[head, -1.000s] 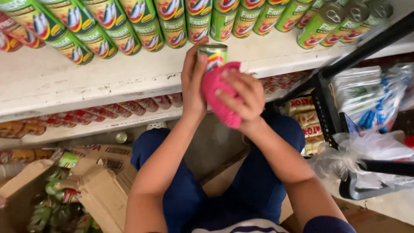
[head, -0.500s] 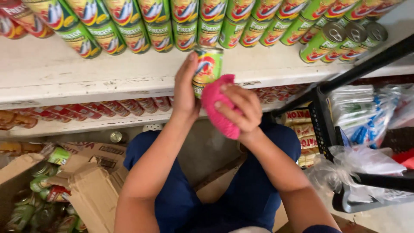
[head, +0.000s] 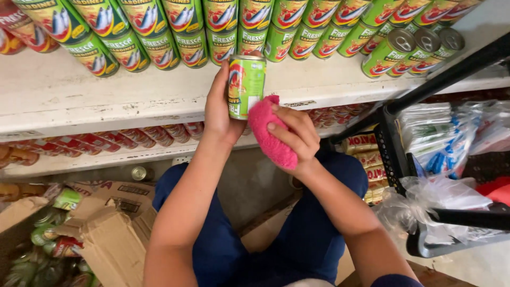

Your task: Wiping dust off canned goods with a cloth and organizing them on a shelf.

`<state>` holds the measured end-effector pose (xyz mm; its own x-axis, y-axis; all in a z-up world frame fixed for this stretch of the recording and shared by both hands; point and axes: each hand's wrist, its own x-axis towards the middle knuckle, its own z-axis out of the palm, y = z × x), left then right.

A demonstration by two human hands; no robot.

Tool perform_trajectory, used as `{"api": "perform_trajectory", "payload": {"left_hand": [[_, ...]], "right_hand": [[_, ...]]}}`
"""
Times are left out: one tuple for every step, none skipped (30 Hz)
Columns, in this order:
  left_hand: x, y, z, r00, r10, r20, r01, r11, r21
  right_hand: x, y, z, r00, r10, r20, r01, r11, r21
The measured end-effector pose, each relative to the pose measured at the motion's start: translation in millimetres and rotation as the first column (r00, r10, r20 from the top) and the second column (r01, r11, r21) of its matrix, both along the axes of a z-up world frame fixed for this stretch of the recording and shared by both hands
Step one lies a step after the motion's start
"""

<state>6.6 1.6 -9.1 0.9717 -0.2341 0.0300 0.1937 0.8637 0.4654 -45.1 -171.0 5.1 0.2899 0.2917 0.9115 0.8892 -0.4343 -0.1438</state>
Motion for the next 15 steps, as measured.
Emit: {"api": "perform_trajectory", "payload": {"left_hand": [[0.8,1.9,1.1,0.996,0.044,0.073,-0.044,0.999,-0.002],[1.8,3.6,2.4,0.985,0.086,0.147,-0.086,0.996,-0.007],[-3.5,0.2,5.0,0.986,0.079,0.147,-0.08,0.997,0.001],[-8.5,-3.3,7.2,0.988,0.041,0.149,-0.047,0.998,0.035],[-13.3,-9.7,8.9,0.989,0.001,0.15,-0.01,0.998,0.062],[-16.0,-12.1,8.3,0.989,-0.009,0.15,0.0,0.998,0.064],[-18.9,-16.0,7.4,0.982,-0.055,0.183,0.026,0.988,0.155],[-21.9,-19.5,6.4,0.972,-0.102,0.212,0.048,0.968,0.246],[-19.4,-22.0,1.1,0.971,-0.104,0.214,0.051,0.969,0.243],[-17.0,-24.1,-4.2,0.984,-0.072,0.165,0.031,0.97,0.239],[-14.4,-25.0,-9.2,0.993,-0.035,0.117,0.006,0.971,0.238],[-9.2,-22.0,-8.1,0.992,-0.031,0.12,0.002,0.972,0.234],[-5.0,-18.0,-7.5,0.997,0.022,0.078,-0.037,0.98,0.195],[-0.8,-13.8,-7.2,0.997,0.073,0.035,-0.078,0.985,0.157],[-0.8,-9.1,-3.8,0.996,0.083,0.03,-0.086,0.984,0.157]], "right_hand": [[1.5,-1.6,-0.1,1.0,0.0,0.007,0.0,1.0,-0.009],[3.2,-3.5,-0.1,1.0,0.001,0.014,0.0,1.0,-0.018],[5.1,-5.8,1.0,1.0,-0.005,0.014,0.006,1.0,-0.009],[7.2,-8.1,1.8,0.999,-0.04,-0.02,0.04,0.999,0.035],[8.9,-13.4,3.4,0.996,-0.076,-0.054,0.08,0.994,0.071],[12.4,-12.6,5.5,0.995,-0.086,-0.054,0.09,0.993,0.072],[16.2,-13.4,8.3,0.989,-0.116,-0.094,0.128,0.983,0.134],[19.8,-13.9,11.0,0.981,-0.142,-0.135,0.167,0.967,0.193],[19.1,-13.7,6.9,0.98,-0.146,-0.133,0.17,0.967,0.19],[18.3,-13.2,2.8,0.983,-0.125,-0.134,0.151,0.968,0.203],[18.7,-11.6,-1.2,0.986,-0.098,-0.135,0.125,0.968,0.216],[12.5,-10.1,3.3,0.987,-0.095,-0.132,0.122,0.969,0.213],[6.0,-8.0,7.1,0.994,-0.078,-0.081,0.087,0.989,0.118],[-0.5,-5.8,10.8,0.998,-0.055,-0.03,0.056,0.998,0.022],[-0.3,-5.2,7.7,0.998,-0.046,-0.034,0.047,0.999,0.022]]}}
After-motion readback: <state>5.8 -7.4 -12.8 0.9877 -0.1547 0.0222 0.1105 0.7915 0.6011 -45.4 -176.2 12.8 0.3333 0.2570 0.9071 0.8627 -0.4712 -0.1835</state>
